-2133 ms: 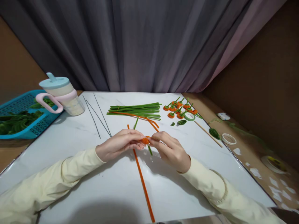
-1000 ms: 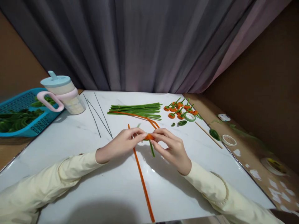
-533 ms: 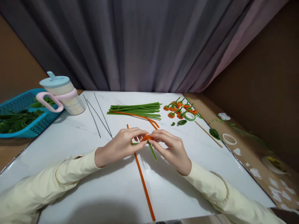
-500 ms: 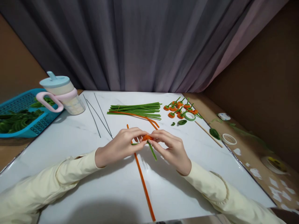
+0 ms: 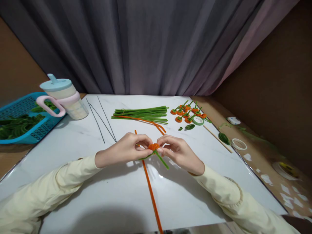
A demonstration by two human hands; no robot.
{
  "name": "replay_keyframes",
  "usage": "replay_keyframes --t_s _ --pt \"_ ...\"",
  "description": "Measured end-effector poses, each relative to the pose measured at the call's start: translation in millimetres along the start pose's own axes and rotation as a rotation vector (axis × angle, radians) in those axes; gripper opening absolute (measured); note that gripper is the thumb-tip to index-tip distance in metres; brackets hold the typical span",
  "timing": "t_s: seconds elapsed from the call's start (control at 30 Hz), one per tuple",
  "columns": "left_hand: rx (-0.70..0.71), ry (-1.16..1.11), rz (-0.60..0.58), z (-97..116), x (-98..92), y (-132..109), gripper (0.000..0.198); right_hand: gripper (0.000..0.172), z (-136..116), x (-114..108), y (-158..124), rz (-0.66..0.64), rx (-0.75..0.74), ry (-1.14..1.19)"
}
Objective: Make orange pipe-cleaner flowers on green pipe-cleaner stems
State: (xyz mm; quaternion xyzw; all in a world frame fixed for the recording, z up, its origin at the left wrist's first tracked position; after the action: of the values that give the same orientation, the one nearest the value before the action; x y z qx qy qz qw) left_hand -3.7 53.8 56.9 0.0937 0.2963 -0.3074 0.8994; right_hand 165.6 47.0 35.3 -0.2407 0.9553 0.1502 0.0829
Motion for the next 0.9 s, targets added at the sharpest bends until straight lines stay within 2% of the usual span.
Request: replay_keyframes --t_s 0.1,0.17,0.3,0.47,0.6,0.9 --pt "0.024 0.004 -0.106 3.3 -3.3 -2.3 0.018 0.014 -2.4 0.1 -1.4 -0.050 0.005 -0.039" --pt "0.065 0.039 -0.115 4.7 -4.5 -3.9 0.018 0.013 -3.7 0.4 -2.0 -0.075 0.004 -0.079" --pt "0.139 0.128 -0.037 4.8 -1.8 -5.4 0.013 0.008 -6.1 2.3 -1.9 -0.104 -0.023 -0.163" --pt "0.128 0.170 0.111 -0.5 2.8 -4.4 0.005 0.005 -7.6 3.1 -0.8 -0.132 -0.041 -0.172" --pt "0.127 0.172 0.111 -0.9 5.3 -4.1 0.004 0.006 -8.0 1.4 -0.9 -0.158 -0.063 -0.202" --pt "0.238 0.215 0.089 4.3 7.0 -9.1 0.006 0.013 -14.4 -0.2 -0.1 -0.230 -0.185 -0.254"
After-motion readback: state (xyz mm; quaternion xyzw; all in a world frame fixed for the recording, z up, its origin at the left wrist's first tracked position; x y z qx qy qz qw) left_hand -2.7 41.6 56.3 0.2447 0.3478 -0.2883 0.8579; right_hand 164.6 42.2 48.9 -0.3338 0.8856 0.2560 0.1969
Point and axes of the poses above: each hand's wrist, its own y-axis towards the middle knuckle, its own x-axis out of the palm, z = x × y, the point moved 3 cm from there along y, towards the middle knuckle, and after that the axes turned 4 degrees about y, right-handed, at the moved point
